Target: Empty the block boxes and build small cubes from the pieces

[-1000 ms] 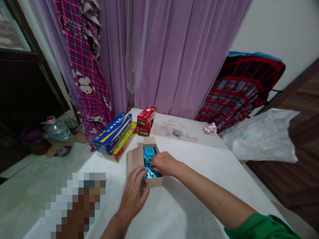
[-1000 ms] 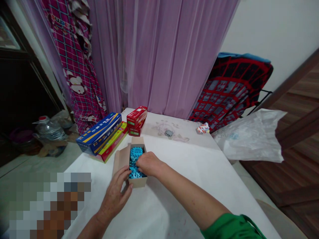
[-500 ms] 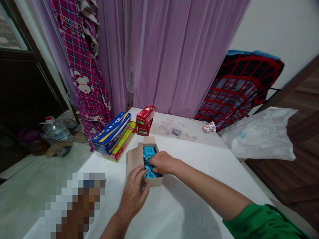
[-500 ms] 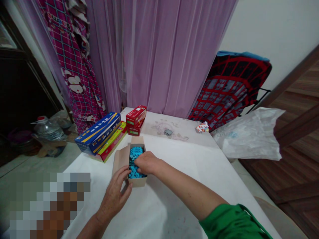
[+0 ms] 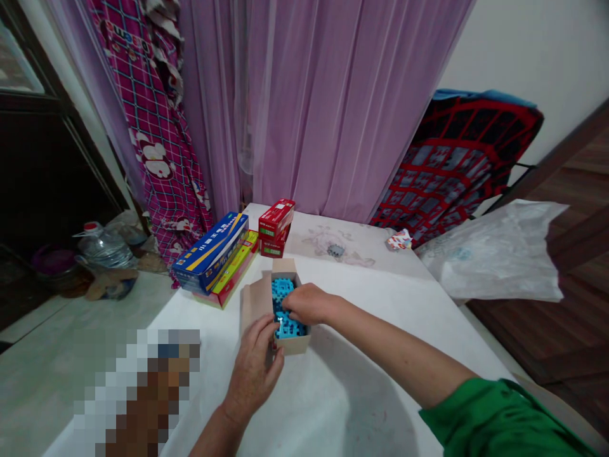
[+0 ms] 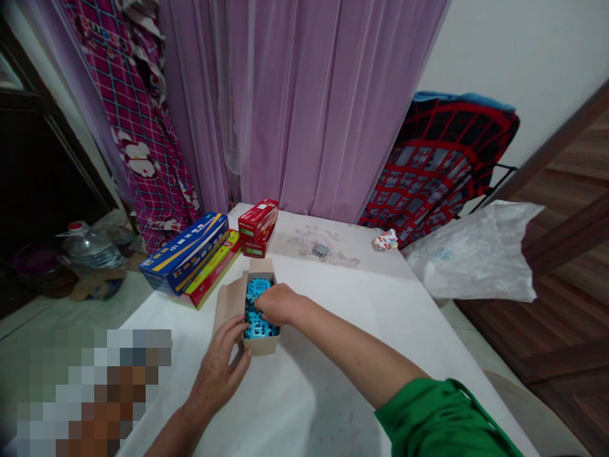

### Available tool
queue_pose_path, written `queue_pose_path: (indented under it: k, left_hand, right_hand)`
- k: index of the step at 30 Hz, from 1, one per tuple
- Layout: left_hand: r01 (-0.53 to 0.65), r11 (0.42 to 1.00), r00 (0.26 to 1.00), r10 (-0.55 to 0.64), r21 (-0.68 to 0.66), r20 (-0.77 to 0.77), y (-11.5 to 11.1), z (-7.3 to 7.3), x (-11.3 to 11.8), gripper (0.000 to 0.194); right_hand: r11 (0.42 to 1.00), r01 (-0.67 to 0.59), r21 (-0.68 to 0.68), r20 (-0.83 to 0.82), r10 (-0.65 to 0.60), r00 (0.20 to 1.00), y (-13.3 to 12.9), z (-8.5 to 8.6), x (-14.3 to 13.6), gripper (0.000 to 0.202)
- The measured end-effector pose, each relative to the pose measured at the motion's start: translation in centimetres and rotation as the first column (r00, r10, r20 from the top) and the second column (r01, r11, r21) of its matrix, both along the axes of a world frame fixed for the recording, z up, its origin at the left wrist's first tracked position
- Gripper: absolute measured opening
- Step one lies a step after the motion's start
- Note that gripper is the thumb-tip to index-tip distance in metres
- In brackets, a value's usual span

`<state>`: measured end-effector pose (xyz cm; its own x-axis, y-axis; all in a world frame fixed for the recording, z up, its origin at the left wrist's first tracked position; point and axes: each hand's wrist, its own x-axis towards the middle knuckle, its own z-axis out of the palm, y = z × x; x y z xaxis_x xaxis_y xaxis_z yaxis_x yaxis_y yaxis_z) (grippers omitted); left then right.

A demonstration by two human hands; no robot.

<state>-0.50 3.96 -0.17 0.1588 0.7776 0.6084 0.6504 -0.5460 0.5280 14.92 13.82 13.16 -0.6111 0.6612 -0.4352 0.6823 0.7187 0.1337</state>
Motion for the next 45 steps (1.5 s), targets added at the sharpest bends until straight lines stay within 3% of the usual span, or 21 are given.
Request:
queue_pose_path:
  k: [3, 9, 14, 24, 29, 34, 38, 42, 45]
  left_hand:
    - [0.000, 1.000, 1.000, 0.000, -0.007, -0.007, -0.1, 0.0, 0.0, 0.039]
    - [-0.001, 1.000, 1.000, 0.001, 0.008, -0.014, -0.1, 0.0, -0.1, 0.040]
    - [-0.007, 0.999, 1.000, 0.008, 0.039, -0.025, 0.0, 0.1, -0.1, 0.040]
    - [-0.016, 1.000, 1.000, 0.016, 0.014, -0.011, 0.1, -0.5, -0.2, 0.040]
    - [-0.018, 0.999, 0.999, 0.019, 0.047, -0.032, 0.1, -0.4, -0.3, 0.041]
    - [-0.022, 0.995, 0.996, 0.031, 0.101, -0.084, 0.3, 0.3, -0.5, 0.038]
    - [-0.016, 0.989, 0.989, 0.038, 0.147, -0.146, 0.5, 0.5, -0.7, 0.035]
    - [-0.025, 0.982, 0.972, 0.067, 0.185, -0.224, 0.5, 0.8, -1.0, 0.034]
    - [-0.032, 0.975, 0.956, 0.094, 0.218, -0.278, 0.1, 1.0, -1.1, 0.034]
  right_hand:
    - [0.997, 0.038, 0.072, -0.023, -0.036, 0.999, -0.4, -0.3, -0.4, 0.024]
    - [0.996, 0.052, 0.071, -0.070, -0.047, 0.996, -0.6, -0.9, -0.8, 0.022]
    - [0.992, 0.109, 0.068, -0.132, -0.099, 0.986, -0.6, -0.7, -0.7, 0.038]
    - [0.988, 0.153, 0.023, -0.163, -0.147, 0.976, -0.3, -1.3, -0.1, 0.022]
    - [0.974, 0.224, 0.036, -0.313, -0.202, 0.928, 0.2, -0.9, 1.4, 0.020]
    - [0.891, 0.450, 0.058, -0.513, -0.360, 0.779, 1.8, -1.3, 4.8, 0.021]
    - [0.818, 0.569, -0.084, -0.695, -0.457, 0.554, 4.3, -3.6, 6.3, 0.033]
    - [0.797, 0.468, -0.383, -0.820, -0.526, 0.225, 7.3, -6.5, 5.3, 0.044]
    - [0.803, 0.334, -0.493, -0.831, -0.549, 0.093, 8.6, -8.1, 4.0, 0.041]
